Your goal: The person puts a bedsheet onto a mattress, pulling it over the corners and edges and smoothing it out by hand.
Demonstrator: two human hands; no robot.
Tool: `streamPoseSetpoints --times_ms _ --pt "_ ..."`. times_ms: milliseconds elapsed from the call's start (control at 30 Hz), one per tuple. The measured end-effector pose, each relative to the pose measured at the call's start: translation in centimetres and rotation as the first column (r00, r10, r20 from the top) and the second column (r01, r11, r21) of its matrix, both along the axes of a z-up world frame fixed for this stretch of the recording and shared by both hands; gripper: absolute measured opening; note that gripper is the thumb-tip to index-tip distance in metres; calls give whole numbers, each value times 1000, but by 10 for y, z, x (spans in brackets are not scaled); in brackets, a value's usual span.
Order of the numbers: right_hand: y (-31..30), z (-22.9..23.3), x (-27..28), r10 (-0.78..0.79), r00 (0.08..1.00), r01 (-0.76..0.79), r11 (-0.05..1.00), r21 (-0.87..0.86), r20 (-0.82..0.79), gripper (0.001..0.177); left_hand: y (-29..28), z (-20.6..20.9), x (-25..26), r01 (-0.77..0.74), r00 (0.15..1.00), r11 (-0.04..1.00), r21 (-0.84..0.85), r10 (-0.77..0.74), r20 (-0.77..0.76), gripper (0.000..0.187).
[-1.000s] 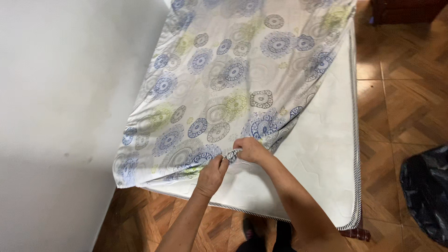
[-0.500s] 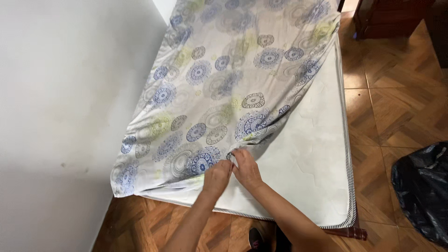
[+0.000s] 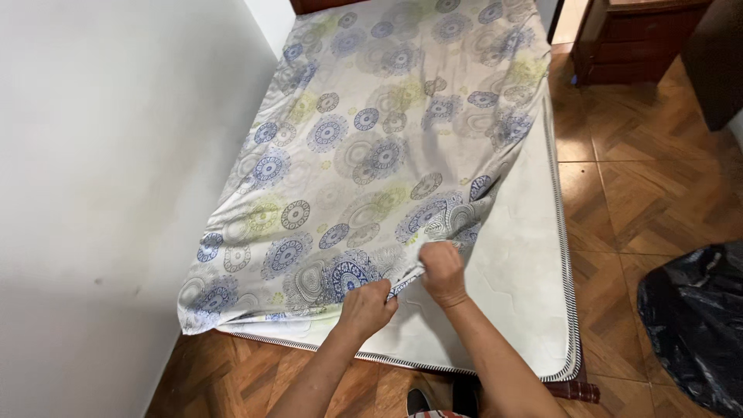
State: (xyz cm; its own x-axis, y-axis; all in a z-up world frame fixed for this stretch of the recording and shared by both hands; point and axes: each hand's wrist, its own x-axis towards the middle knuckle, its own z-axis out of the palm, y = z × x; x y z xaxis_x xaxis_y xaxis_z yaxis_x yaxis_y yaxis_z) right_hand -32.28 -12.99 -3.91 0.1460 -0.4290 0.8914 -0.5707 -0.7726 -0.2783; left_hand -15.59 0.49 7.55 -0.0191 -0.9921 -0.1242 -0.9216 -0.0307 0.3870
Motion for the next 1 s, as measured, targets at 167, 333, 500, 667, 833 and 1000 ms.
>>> streamPoseSetpoints --times_ms 167,333,500,667,833,1000 --pt "-5 50 -70 -320 947 320 946 -57 2 14 -6 -26 -11 79 992 992 -97 -69 103 33" --pt "5 55 -124 -435 901 435 899 48 -4 15 -18 -76 -16 131 976 971 -202 -89 201 22" --pt "20 50 -143 -484 875 484 873 55 -17 20 -48 -67 -58 307 947 868 -390 -238 216 15" --pt "40 53 -144 -415 906 419 907 35 -89 17 -69 -49 -132 501 852 575 -646 -196 485 15" --pt "56 73 -163 -490 864 495 869 11 -116 24 -63 -41 -157 567 822 568 -597 -340 457 9" --pt "49 71 -194 -594 789 600 800 -6 -160 34 -47 -47 -142 520 851 665 -537 -455 260 13"
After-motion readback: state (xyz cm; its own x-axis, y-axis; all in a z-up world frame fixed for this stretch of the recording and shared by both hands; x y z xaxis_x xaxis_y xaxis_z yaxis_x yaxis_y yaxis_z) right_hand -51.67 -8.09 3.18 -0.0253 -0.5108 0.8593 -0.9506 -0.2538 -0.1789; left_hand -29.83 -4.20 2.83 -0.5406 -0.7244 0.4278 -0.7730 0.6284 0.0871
